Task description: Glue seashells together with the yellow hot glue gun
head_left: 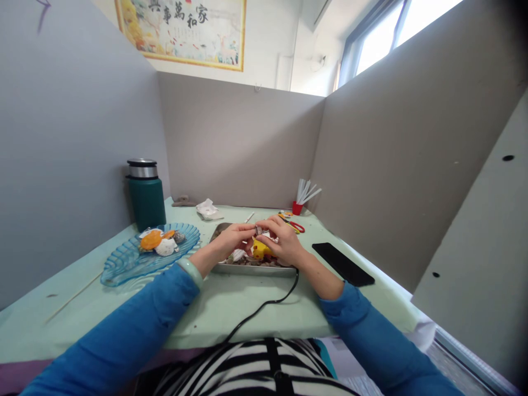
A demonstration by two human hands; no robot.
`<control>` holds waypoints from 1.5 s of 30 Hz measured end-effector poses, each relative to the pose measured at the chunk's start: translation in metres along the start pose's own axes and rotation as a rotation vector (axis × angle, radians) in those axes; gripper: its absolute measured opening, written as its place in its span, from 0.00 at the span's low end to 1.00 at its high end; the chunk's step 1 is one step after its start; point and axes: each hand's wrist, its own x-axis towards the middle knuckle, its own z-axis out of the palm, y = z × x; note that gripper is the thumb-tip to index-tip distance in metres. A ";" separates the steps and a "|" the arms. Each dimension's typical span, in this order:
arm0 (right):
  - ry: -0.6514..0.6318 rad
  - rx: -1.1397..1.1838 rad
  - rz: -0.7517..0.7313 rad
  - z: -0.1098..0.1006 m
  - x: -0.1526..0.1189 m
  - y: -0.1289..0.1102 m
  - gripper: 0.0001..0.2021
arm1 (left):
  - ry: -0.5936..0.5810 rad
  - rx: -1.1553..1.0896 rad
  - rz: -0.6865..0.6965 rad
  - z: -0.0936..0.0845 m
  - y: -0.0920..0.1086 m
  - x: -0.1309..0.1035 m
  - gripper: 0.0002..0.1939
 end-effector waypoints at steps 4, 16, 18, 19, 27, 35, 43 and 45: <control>-0.005 0.017 0.004 0.000 0.000 0.001 0.13 | -0.003 0.010 0.010 0.000 -0.001 0.000 0.13; -0.029 0.094 0.011 0.001 0.001 0.004 0.13 | -0.018 0.050 0.017 -0.001 -0.002 0.000 0.14; -0.033 0.084 0.013 0.002 0.001 0.004 0.13 | -0.005 0.041 0.012 -0.001 -0.002 0.001 0.13; -0.035 0.081 0.013 0.002 0.001 0.005 0.13 | 0.002 0.039 0.009 -0.001 -0.002 0.001 0.13; -0.037 0.050 -0.020 0.002 0.000 0.002 0.13 | 0.050 0.107 -0.029 0.004 0.003 -0.001 0.15; -0.063 0.015 -0.008 0.001 0.000 0.000 0.13 | 0.057 0.128 -0.032 0.005 0.003 0.001 0.11; -0.070 -0.003 -0.005 0.002 -0.001 0.000 0.13 | 0.074 0.205 -0.036 0.006 0.001 0.000 0.08; -0.068 -0.005 -0.008 0.002 -0.001 0.000 0.13 | 0.084 0.218 -0.045 0.008 0.003 0.000 0.07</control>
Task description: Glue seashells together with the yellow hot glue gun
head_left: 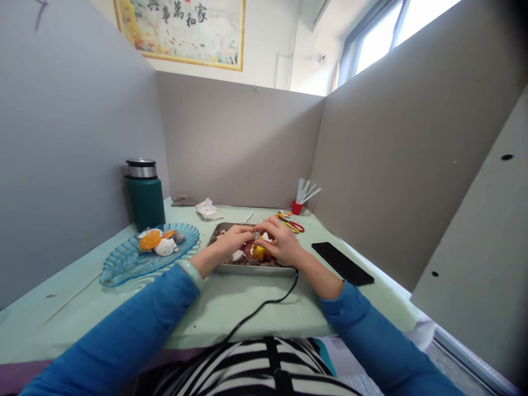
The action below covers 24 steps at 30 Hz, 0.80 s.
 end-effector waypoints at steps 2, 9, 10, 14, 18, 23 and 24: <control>0.004 0.001 -0.005 0.000 0.000 -0.001 0.12 | 0.005 0.001 -0.004 0.001 0.002 -0.001 0.07; 0.024 -0.016 0.024 -0.001 0.001 -0.002 0.12 | 0.012 -0.119 0.020 -0.001 -0.002 0.000 0.15; 0.032 -0.016 0.033 0.000 0.001 -0.001 0.12 | 0.011 -0.143 0.028 -0.002 -0.004 0.001 0.16; 0.046 -0.010 0.052 0.001 0.001 0.001 0.12 | -0.001 -0.178 0.034 -0.004 -0.008 0.002 0.15; 0.039 0.004 0.046 0.000 0.001 0.001 0.12 | -0.006 -0.174 0.037 -0.005 -0.009 0.003 0.15; 0.023 0.022 0.031 -0.002 0.002 0.000 0.11 | -0.011 -0.164 0.043 -0.007 -0.010 0.003 0.15; 0.019 0.025 0.028 -0.002 0.002 0.000 0.11 | -0.015 -0.162 0.045 -0.007 -0.011 0.003 0.15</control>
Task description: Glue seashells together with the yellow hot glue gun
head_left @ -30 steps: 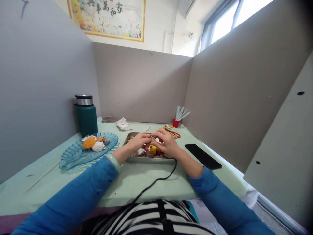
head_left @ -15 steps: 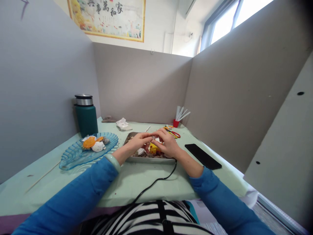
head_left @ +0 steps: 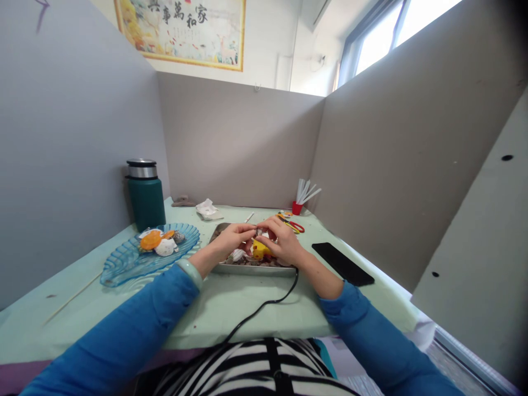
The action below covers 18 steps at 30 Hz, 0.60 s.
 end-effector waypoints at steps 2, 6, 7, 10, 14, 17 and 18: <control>-0.005 0.007 -0.005 0.000 0.000 0.000 0.11 | -0.007 -0.001 0.007 -0.001 -0.001 0.001 0.15; -0.010 0.022 -0.028 0.001 0.000 0.002 0.10 | -0.006 0.004 0.010 -0.001 -0.002 0.001 0.14; -0.009 0.025 -0.034 0.001 0.000 0.002 0.10 | -0.005 0.006 0.007 -0.001 -0.001 0.001 0.14; -0.012 0.029 -0.038 0.001 -0.001 0.003 0.11 | -0.008 0.010 0.003 -0.001 0.000 0.000 0.15; -0.024 0.038 -0.040 0.000 0.000 0.004 0.11 | -0.022 0.012 0.003 -0.001 0.000 0.000 0.14; -0.028 0.039 -0.050 0.000 0.000 0.004 0.11 | -0.031 0.017 0.007 -0.002 -0.001 0.000 0.14; -0.029 0.039 -0.051 0.000 0.000 0.004 0.11 | -0.030 0.018 0.009 -0.002 -0.002 0.000 0.14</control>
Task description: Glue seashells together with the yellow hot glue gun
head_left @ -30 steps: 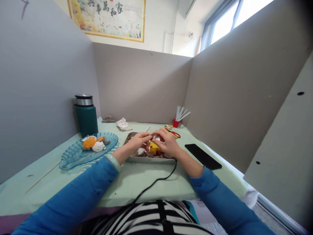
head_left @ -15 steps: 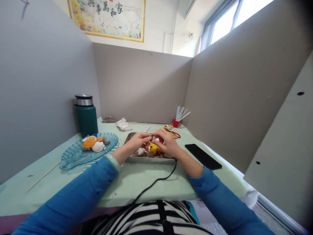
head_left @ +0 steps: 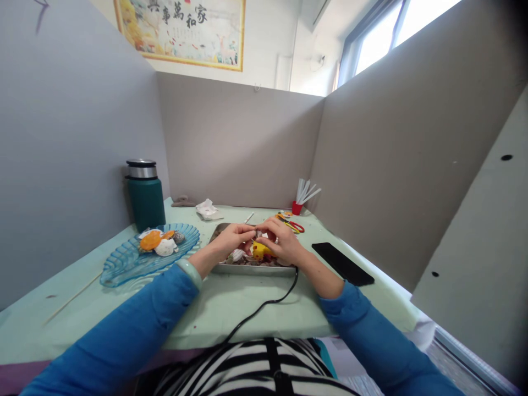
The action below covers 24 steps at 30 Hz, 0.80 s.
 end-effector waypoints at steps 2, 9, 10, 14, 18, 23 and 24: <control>-0.001 0.001 0.004 0.000 0.000 0.000 0.11 | -0.001 0.000 0.000 0.000 -0.001 0.000 0.14; -0.001 0.003 0.031 0.002 -0.001 0.001 0.11 | 0.007 -0.034 -0.020 0.001 0.002 0.000 0.15; 0.005 0.003 0.034 0.002 -0.001 0.001 0.11 | 0.008 -0.045 -0.022 0.001 0.003 0.000 0.16; 0.028 0.001 0.045 0.003 -0.001 0.001 0.12 | 0.023 -0.074 -0.022 0.003 0.005 -0.001 0.18; 0.041 -0.006 0.046 0.003 -0.001 0.002 0.12 | 0.036 -0.072 -0.028 0.003 0.003 -0.001 0.16; 0.029 -0.020 0.043 0.001 -0.001 -0.001 0.12 | 0.040 -0.037 -0.021 0.003 0.002 0.000 0.16; 0.025 -0.025 0.044 0.001 -0.001 -0.002 0.12 | 0.041 -0.030 -0.021 0.003 0.003 0.000 0.16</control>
